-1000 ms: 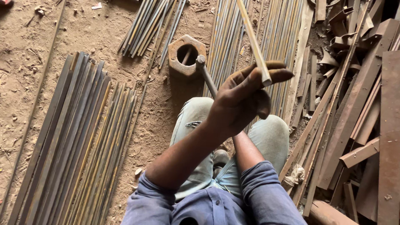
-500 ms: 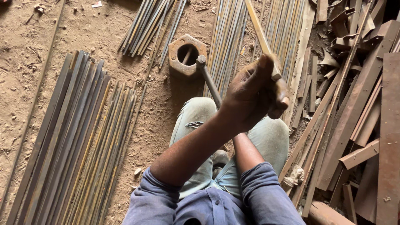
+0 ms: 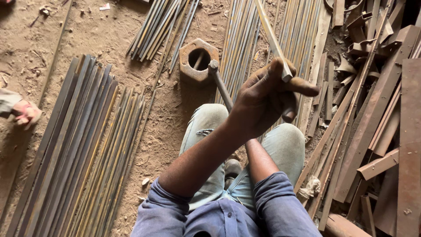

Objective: The person sits on the ground and uses a hammer to repeatedly strike the tip of a long metal rod placed on a hexagonal anvil. They adjust the rod's position between strikes to sharpen the end and then place the finished rod aside.

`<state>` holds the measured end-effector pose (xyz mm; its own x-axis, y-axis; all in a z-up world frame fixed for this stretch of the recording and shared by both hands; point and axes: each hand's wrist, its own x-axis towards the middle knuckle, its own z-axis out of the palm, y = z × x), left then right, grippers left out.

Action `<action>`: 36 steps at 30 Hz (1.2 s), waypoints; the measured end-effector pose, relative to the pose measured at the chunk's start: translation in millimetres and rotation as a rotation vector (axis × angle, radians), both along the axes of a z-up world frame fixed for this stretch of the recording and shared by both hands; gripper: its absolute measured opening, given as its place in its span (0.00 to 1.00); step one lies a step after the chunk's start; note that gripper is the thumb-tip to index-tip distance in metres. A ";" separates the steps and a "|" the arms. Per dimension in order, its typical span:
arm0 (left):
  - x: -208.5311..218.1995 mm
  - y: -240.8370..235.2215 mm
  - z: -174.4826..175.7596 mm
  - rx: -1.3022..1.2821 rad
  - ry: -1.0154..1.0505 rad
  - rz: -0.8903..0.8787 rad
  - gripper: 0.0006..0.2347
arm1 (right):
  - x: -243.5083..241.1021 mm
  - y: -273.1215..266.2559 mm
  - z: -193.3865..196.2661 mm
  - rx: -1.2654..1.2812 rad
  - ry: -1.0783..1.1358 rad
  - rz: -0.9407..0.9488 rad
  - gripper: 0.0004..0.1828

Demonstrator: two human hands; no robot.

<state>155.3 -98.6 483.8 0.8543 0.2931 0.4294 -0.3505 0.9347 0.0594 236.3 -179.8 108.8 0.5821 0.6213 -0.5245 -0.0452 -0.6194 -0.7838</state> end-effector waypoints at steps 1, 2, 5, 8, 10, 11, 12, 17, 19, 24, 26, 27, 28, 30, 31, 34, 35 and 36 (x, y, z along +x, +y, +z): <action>-0.7 1.6 0.4 0.003 0.012 -0.006 0.17 | 0.3 0.7 -1.2 0.006 0.004 0.000 0.15; -2.0 3.5 0.5 0.007 0.011 -0.009 0.17 | 1.1 1.4 -2.0 0.011 0.007 -0.003 0.14; -7.5 10.4 -7.7 0.025 -0.017 -0.009 0.16 | 6.5 6.2 -1.5 0.041 0.020 -0.017 0.14; -23.4 25.0 -50.0 0.538 0.458 0.475 0.20 | 5.9 7.7 3.8 0.068 0.048 -0.022 0.13; -47.2 56.4 -103.9 0.285 0.773 0.312 0.20 | 3.1 1.0 10.1 0.083 0.085 -0.026 0.12; -60.1 71.8 -136.5 0.146 0.739 0.251 0.11 | 2.9 -1.4 14.0 0.069 0.093 -0.037 0.12; -98.7 79.5 -173.0 0.220 1.000 0.211 0.11 | 3.3 -1.8 17.8 0.054 0.099 -0.040 0.12; -193.1 84.3 -364.0 0.605 1.476 0.101 0.15 | 11.0 4.4 30.0 0.189 0.044 -0.092 0.09; -198.9 75.9 -417.6 0.731 1.568 0.244 0.15 | 22.5 13.3 39.5 0.330 -0.061 -0.030 0.07; -180.2 73.9 -461.5 1.146 1.835 0.507 0.16 | 34.3 48.9 76.6 0.473 -0.467 0.033 0.10; -181.2 80.3 -465.4 1.073 1.763 0.469 0.17 | 31.0 62.1 85.6 0.412 -0.566 -0.007 0.10; -179.4 85.0 -466.9 1.042 1.722 0.457 0.17 | 24.4 72.1 86.3 0.365 -0.548 -0.052 0.10; -178.5 84.9 -467.9 1.031 1.715 0.464 0.18 | 18.5 78.9 85.9 0.317 -0.529 -0.097 0.11; -182.0 81.6 -469.2 1.017 1.701 0.478 0.18 | 4.1 79.9 79.4 0.120 -0.445 -0.065 0.11; -183.4 78.3 -470.3 1.027 1.724 0.455 0.18 | -1.3 74.4 73.9 0.020 -0.400 -0.049 0.12; -190.2 68.0 -475.2 1.046 1.740 0.448 0.18 | -11.5 56.1 53.9 -0.183 -0.283 0.018 0.20; -193.3 65.7 -476.5 1.048 1.710 0.486 0.18 | -13.0 53.1 46.7 -0.149 -0.305 0.017 0.16; -197.9 63.3 -476.0 1.051 1.679 0.523 0.18 | -13.9 50.0 39.0 -0.115 -0.326 0.015 0.14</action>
<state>-42.6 -35.3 7.7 0.4430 0.8064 -0.3917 0.4429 0.1831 0.8777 222.4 -129.8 147.8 0.7221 0.5785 -0.3794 0.2060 -0.7034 -0.6803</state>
